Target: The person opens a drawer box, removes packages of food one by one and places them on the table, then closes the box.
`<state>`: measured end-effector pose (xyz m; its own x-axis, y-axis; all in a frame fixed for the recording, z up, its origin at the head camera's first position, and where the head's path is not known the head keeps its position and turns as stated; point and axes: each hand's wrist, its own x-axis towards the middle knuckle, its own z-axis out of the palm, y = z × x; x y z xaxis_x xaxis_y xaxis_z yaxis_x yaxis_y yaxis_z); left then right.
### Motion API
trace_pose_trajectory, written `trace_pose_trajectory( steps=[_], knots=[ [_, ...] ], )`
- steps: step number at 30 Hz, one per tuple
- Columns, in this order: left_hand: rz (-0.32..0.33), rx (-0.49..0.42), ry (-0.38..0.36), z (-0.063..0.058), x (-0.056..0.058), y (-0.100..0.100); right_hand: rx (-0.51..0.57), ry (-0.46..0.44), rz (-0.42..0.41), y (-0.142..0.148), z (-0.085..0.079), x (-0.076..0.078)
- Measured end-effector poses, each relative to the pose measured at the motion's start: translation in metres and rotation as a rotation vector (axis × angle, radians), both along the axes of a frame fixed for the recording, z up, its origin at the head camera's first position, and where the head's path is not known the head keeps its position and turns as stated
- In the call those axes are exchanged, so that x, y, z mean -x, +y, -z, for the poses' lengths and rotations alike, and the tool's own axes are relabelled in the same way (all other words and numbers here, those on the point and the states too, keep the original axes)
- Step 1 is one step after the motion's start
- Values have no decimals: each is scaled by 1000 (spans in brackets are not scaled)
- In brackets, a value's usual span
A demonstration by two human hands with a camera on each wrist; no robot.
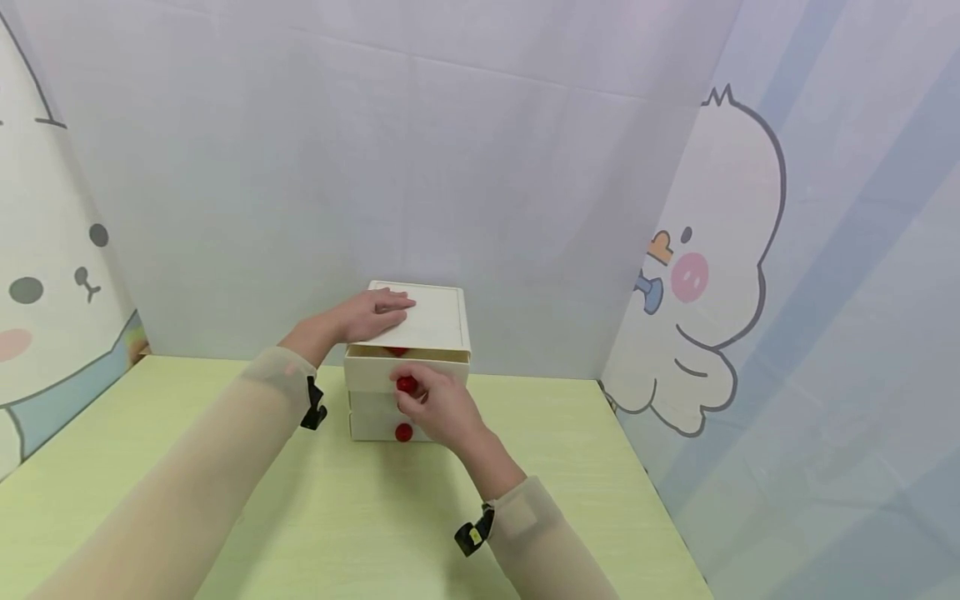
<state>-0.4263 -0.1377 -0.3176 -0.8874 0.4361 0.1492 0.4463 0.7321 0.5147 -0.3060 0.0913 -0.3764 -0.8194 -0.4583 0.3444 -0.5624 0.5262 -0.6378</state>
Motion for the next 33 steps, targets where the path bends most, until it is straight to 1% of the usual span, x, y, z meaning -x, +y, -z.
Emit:
trace_pose_trajectory(
  steps=[11, 17, 33],
  knots=[
    [-1, 5, 4, 1, 1, 0, 6, 22, -15, 0, 5, -2],
    [-5, 2, -4, 1, 1, 1, 2, 30, -15, 2, 5, -6],
    [-10, -9, -20, 0, -1, 1, -7, 54, -10, 3, 6, -13]
  ],
)
